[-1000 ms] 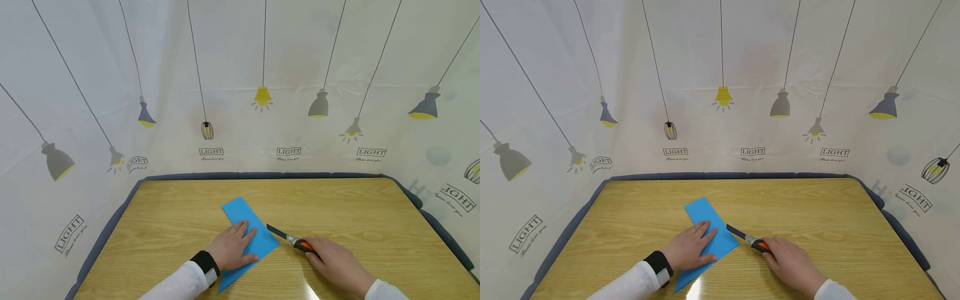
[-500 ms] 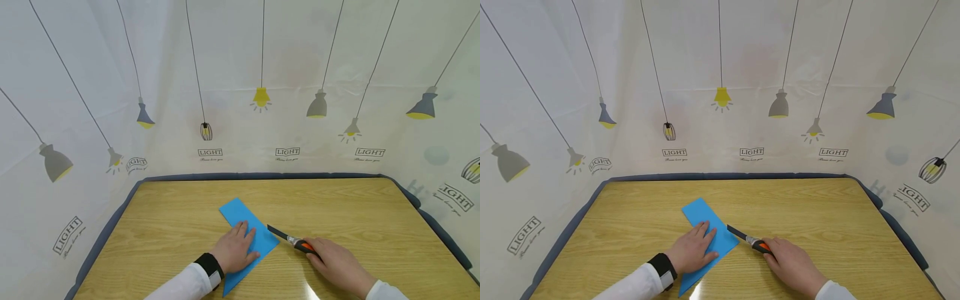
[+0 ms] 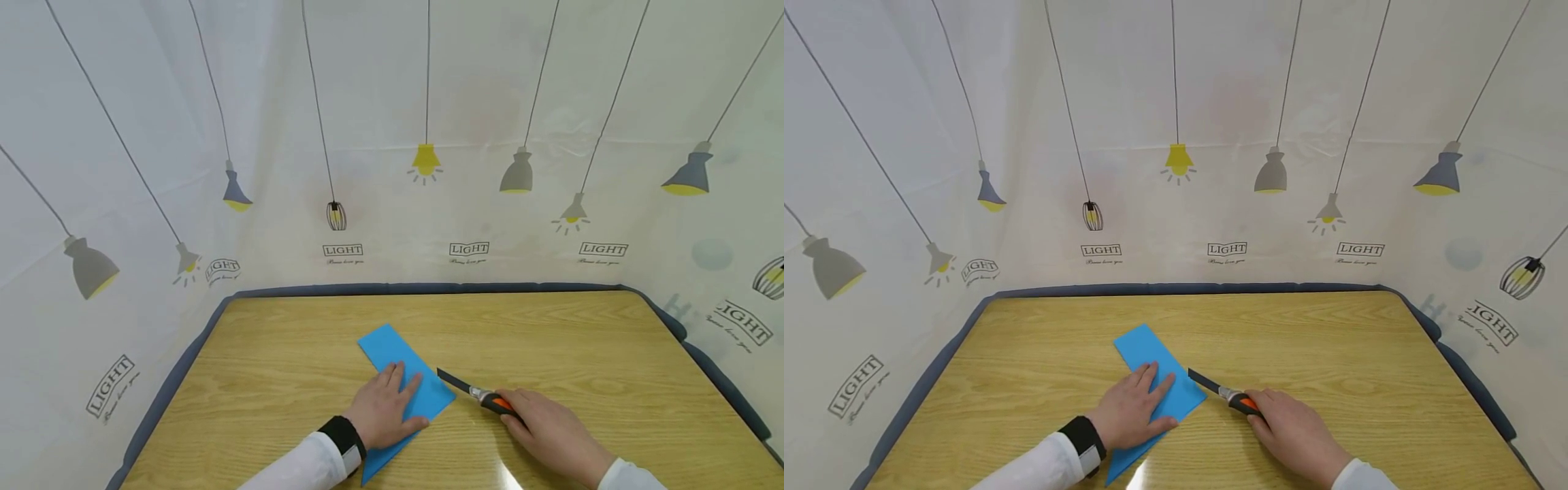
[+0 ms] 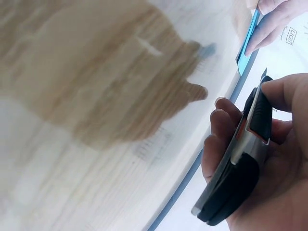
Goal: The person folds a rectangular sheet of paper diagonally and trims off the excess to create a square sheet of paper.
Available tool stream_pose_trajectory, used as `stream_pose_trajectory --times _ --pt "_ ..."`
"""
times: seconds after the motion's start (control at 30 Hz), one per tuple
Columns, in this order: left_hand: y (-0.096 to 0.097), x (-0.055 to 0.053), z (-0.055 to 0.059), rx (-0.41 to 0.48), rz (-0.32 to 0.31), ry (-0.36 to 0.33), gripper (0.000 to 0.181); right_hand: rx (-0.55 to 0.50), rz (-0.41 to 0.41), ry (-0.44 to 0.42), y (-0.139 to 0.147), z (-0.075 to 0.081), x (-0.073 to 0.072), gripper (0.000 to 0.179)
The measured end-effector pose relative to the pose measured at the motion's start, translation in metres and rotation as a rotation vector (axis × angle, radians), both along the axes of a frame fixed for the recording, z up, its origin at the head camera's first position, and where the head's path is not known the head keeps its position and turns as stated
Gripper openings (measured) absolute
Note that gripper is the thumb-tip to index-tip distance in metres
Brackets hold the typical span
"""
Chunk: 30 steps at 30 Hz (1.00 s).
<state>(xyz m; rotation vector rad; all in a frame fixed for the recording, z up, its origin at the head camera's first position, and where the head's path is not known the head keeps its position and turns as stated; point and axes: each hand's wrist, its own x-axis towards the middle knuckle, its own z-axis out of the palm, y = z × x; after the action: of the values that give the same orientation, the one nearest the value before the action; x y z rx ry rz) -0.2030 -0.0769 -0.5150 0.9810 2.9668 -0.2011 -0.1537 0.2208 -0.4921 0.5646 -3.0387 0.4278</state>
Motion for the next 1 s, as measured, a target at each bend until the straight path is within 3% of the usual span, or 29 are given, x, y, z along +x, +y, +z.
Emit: stream_pose_trajectory --times 0.2,0.47,0.7,1.0 --pt "0.002 0.001 0.005 0.011 0.007 -0.012 0.073 0.010 -0.012 -0.005 0.000 -0.001 0.000 0.035" --pt "0.005 -0.006 0.012 0.031 0.001 0.038 0.050 0.004 -0.008 -0.005 0.001 -0.003 -0.001 0.035" --pt "0.003 -0.011 0.019 0.011 0.022 -0.028 0.041 -0.019 0.110 0.117 0.009 -0.002 0.005 0.033" --pt "-0.005 -0.014 0.027 0.074 -0.060 -0.095 0.048 -0.002 0.232 0.077 0.023 0.000 0.011 0.041"
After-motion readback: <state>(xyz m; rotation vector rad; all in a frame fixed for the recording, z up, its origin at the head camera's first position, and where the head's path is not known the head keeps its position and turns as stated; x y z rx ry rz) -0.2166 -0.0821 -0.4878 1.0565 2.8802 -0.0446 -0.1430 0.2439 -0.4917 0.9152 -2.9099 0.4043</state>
